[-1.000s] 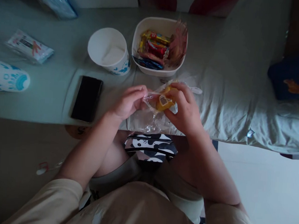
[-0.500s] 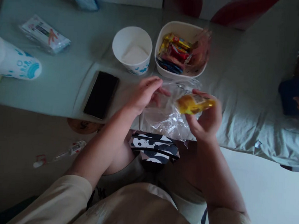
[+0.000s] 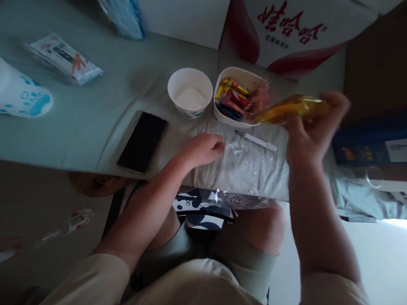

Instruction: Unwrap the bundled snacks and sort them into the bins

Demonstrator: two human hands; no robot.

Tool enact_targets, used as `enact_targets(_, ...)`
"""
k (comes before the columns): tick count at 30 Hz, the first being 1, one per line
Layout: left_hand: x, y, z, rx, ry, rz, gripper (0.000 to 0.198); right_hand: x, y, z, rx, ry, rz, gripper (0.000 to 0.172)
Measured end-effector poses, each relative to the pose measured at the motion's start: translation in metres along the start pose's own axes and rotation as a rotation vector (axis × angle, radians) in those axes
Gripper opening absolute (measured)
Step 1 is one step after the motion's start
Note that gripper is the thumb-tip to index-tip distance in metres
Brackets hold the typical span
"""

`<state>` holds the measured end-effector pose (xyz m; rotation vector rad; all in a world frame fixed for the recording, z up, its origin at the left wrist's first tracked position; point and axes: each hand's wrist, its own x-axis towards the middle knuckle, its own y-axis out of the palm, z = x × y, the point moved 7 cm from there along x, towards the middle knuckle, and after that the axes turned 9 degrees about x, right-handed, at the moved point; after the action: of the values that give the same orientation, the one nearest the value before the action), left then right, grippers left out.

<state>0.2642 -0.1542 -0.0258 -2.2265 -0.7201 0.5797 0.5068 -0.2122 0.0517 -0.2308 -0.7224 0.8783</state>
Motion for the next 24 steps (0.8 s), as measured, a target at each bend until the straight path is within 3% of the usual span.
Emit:
enact_targets(2, -0.001, -0.001, -0.004, -0.017, 0.018, 0.009, 0.033, 0.007, 0.009, -0.016, 0.003, 0.057, 0.005, 0.050)
enact_targets(5, -0.003, -0.002, -0.007, -0.035, 0.035, 0.010, 0.034, 0.004, 0.024, -0.016, -0.104, 0.007, 0.002, 0.040)
enact_targets(9, -0.003, -0.001, -0.006, -0.022, 0.045, 0.005, 0.033, 0.003, 0.035, -0.001, -0.123, -0.025, -0.012, 0.038)
enact_targets(16, -0.002, 0.001, -0.007, 0.021, 0.036, 0.027, 0.032, 0.008, 0.055, 0.008, -0.135, 0.171, 0.072, 0.045)
enact_targets(19, -0.003, 0.001, -0.007, 0.014, 0.034, 0.044, 0.032, 0.004, 0.057, 0.009, -0.259, 0.218, 0.093, 0.045)
enact_targets(24, -0.002, 0.002, -0.007, 0.005, 0.045, 0.040, 0.032, 0.001, 0.060, 0.013, -0.615, 0.223, 0.259, 0.040)
